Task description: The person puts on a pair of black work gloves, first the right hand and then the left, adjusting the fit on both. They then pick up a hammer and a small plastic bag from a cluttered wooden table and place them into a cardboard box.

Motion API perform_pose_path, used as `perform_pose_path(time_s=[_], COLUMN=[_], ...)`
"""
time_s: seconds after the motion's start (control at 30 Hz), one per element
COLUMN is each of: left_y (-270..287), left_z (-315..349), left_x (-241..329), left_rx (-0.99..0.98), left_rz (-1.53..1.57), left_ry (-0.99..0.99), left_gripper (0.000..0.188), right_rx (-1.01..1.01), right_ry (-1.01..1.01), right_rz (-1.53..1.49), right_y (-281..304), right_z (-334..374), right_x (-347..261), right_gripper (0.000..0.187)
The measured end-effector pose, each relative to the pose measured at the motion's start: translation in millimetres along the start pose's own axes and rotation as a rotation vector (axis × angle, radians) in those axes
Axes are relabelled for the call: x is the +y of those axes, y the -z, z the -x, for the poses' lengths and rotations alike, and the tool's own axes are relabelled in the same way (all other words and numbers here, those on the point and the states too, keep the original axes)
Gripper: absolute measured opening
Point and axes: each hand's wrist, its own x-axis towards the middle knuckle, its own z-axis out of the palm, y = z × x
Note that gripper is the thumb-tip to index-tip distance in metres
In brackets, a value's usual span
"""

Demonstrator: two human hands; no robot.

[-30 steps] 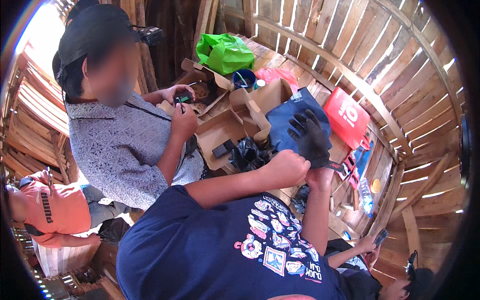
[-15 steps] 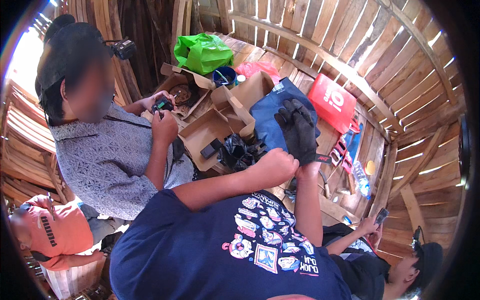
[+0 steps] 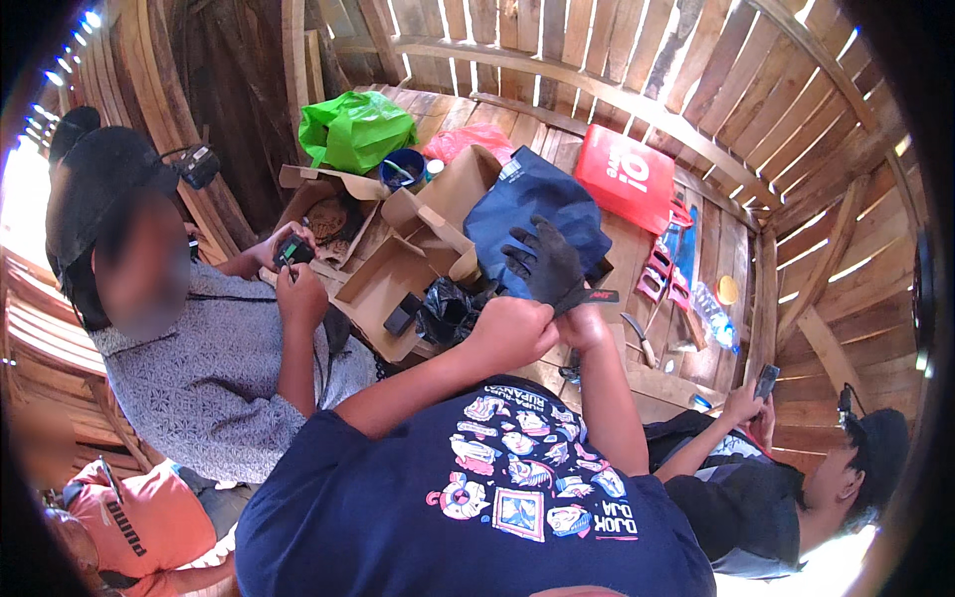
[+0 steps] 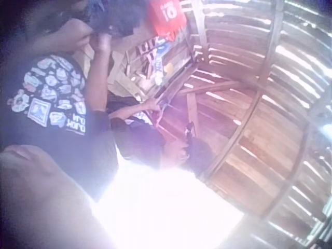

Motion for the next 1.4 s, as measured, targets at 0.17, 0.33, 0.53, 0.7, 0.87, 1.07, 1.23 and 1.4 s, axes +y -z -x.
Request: perform_pose_path(time_s=[0.17, 0.33, 0.53, 0.7, 0.87, 1.07, 1.23, 1.4], left_y=[26, 9, -24, -26, -31, 14, 17, 16], left_z=[-16, -20, -29, -35, -46, -56, -71, -81], left_x=[-2, -12, -13, -18, -34, -10, -10, -22], left_rx=[0.140, -0.080, -0.114, -0.250, -0.396, -0.337, -0.179, -0.297], left_rz=[-0.042, -0.101, -0.046, -0.120, -0.240, 0.129, -0.038, -0.187], left_ry=[0.059, 0.018, -0.150, -0.154, -0.150, 0.009, -0.134, -0.394], left_gripper=[0.025, 0.023, 0.026, 0.028, 0.033, 0.039, 0.040, 0.028], right_rx=[-0.027, 0.131, 0.240, 0.104, 0.320, -0.023, -0.173, -0.219], right_ry=[0.286, 0.736, 0.486, 0.450, 0.376, 0.000, -0.136, -0.487], right_rz=[0.801, 1.377, 1.063, 1.023, 1.441, 2.062, 2.049, 2.086], right_y=[18, 96, 112, 85, 67, 122, 88, 18], right_z=[-5, -63, -77, -59, -78, -34, -14, 7], right_x=[23, 48, 45, 27, 16, 29, 26, -14], right_gripper=[0.070, 0.063, 0.061, 0.058, 0.054, 0.040, 0.032, 0.039])
